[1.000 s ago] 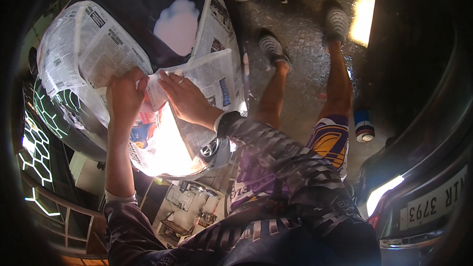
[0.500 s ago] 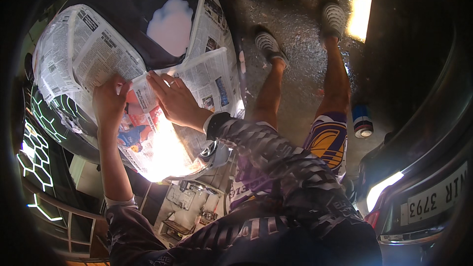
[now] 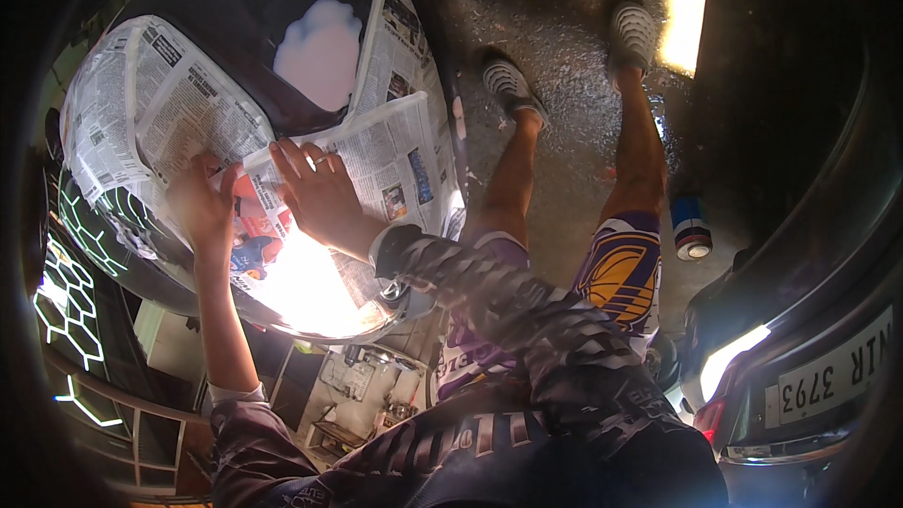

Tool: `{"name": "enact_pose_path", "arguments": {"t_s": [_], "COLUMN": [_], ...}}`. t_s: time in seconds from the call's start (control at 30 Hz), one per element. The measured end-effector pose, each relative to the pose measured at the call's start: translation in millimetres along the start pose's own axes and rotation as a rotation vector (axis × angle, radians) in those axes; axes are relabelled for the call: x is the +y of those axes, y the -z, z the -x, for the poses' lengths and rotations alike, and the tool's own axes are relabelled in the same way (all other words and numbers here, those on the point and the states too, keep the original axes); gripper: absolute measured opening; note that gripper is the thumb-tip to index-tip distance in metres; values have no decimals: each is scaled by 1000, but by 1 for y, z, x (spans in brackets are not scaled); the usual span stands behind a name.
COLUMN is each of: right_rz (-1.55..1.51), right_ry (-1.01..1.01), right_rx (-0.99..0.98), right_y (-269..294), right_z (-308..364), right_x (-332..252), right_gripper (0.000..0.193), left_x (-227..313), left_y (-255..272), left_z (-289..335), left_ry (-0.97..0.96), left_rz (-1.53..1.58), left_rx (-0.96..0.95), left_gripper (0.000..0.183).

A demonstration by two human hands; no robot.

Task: The person tears newspaper sheets and uses masking tape to cover the rear bumper of a car. They smooth the paper over the surface and secure it with tape, then briefly wipe the area with a cloth before continuing to apply more newspaper and tape.

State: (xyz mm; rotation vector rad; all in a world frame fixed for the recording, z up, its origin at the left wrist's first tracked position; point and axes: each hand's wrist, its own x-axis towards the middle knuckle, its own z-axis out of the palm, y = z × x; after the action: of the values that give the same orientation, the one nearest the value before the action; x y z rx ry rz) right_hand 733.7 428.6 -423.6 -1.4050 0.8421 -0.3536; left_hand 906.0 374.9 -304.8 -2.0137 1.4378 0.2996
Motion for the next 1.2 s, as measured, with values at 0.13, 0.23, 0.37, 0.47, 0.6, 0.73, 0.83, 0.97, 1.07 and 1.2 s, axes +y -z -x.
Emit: {"name": "enact_pose_path", "arguments": {"t_s": [0.13, 0.23, 0.37, 0.47, 0.6, 0.73, 0.83, 0.97, 1.07, 1.2], "right_rz": [-5, 11, -28, -13, 36, 10, -113, -107, -58, -54], "right_ry": [-59, -70, -71, -77, -100, -99, -92, 68, 115, 156], "right_rx": [-7, -4, 14, 26, 21, 5, -36, 40, 32, -19], "right_y": [-4, -7, -9, -10, -12, -12, -9, -1, 5, 8], "right_z": [-1, 0, 0, -1, -6, -5, 2, 12, 13, 8], "right_x": [-5, -5, -4, -5, -9, -9, -2, 11, 18, 22], "right_gripper": [67, 67, 66, 66, 67, 67, 65, 69, 73, 73], "left_x": [-14, -25, -35, -38, -41, -43, -28, 17, 40, 32], "left_y": [-14, -28, -37, -41, -49, -49, -42, -42, -51, -59], "left_z": [17, 27, 31, 30, 26, 23, 29, 45, 48, 41], "left_ry": [35, -55, -125, -141, -145, -162, -119, -309, -335, -294], "left_rz": [-32, -54, -98, -48, -20, -60, -127, -115, -96, -110], "left_rx": [107, 270, 394, 441, 449, 387, 391, 269, 159, 197], "left_gripper": [39, 50, 63, 70, 76, 78, 69, 44, 34, 36]}}
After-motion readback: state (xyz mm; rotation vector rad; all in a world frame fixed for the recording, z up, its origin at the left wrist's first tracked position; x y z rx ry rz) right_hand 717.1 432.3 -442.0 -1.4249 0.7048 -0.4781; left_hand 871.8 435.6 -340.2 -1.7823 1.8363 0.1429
